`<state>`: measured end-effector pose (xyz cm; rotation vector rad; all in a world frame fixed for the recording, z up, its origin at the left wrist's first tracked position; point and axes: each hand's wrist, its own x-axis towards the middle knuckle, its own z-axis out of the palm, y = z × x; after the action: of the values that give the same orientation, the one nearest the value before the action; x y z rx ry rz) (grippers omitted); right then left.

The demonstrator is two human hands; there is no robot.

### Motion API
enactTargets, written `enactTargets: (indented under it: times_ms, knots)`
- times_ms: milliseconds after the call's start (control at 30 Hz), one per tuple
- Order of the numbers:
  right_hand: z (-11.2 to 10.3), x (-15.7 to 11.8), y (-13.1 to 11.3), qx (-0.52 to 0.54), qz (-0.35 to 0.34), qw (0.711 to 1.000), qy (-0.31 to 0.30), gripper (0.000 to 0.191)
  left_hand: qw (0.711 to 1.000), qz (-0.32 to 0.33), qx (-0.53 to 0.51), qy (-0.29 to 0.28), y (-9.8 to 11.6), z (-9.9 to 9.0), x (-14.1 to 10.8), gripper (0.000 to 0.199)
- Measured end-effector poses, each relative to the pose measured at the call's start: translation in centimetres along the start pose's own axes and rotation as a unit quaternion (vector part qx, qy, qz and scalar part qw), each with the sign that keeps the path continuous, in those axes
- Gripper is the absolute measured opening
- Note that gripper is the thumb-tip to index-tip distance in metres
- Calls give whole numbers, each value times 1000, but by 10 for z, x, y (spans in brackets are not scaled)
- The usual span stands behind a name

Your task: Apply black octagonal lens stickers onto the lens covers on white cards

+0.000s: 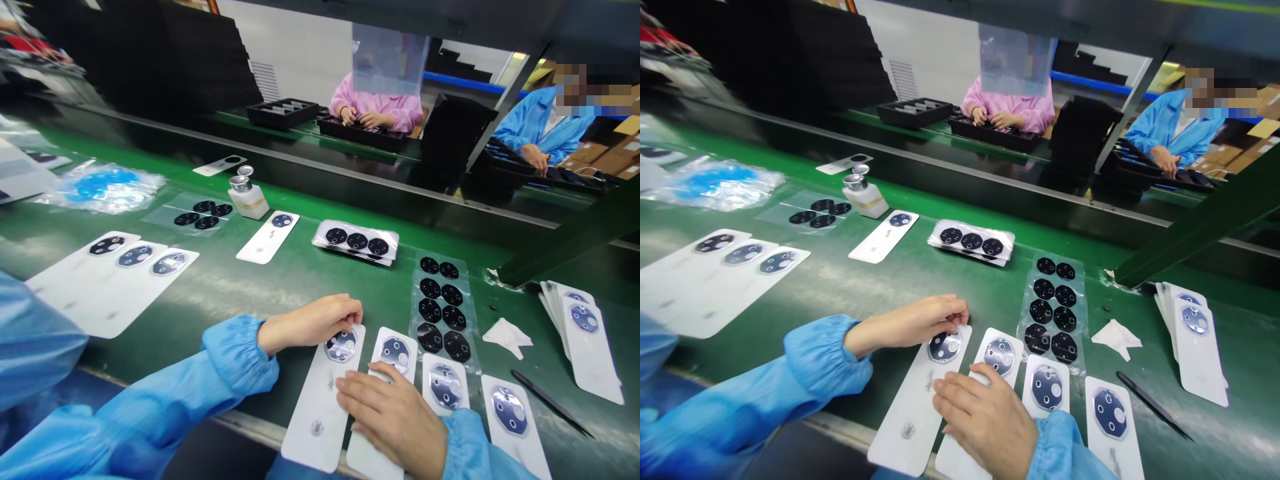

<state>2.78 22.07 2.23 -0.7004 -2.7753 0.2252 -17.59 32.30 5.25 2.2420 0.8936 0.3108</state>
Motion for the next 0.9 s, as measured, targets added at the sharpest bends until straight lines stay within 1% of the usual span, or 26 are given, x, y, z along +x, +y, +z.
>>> enactTargets:
  times_ms: [167, 333, 400, 467, 533, 600, 700, 800, 833, 900]
  knots:
    - [0, 0, -2, 9, 6, 1000, -4, 29, 999, 46, -4, 2, -4, 4, -6, 16]
    - [-5, 2, -3, 9, 9, 1000, -14, 29, 997, 71, 12, 22, -5, 14, -20, 22]
    - [-8, 3, -3, 8, 7, 1000, -27, 30, 997, 62, 14, 41, -7, 17, -24, 23]
    - [-11, 5, -3, 10, 6, 999, -30, 29, 996, 33, 15, 79, -11, 17, -27, 21]
    - [-12, 5, -3, 11, 6, 1000, -26, 29, 992, 0, 15, 122, -15, 15, -28, 18]
    - [-11, 5, -3, 10, 4, 1000, -20, 29, 989, -20, 15, 149, -17, 10, -28, 18]
    - [-8, 4, -3, -2, -7, 1000, -14, 29, 987, -24, 19, 159, -14, 3, -32, 20]
    - [-4, 2, -2, -25, -8, 1000, 12, 27, 987, -16, 22, 156, -4, 4, -45, 15]
    - [-3, 2, -2, -36, -5, 999, 25, 25, 988, -11, 23, 151, -1, 6, -51, 17]
    - [-4, 2, -2, -66, -17, 996, 49, 24, 989, -5, 34, 142, 2, 16, -65, 39]
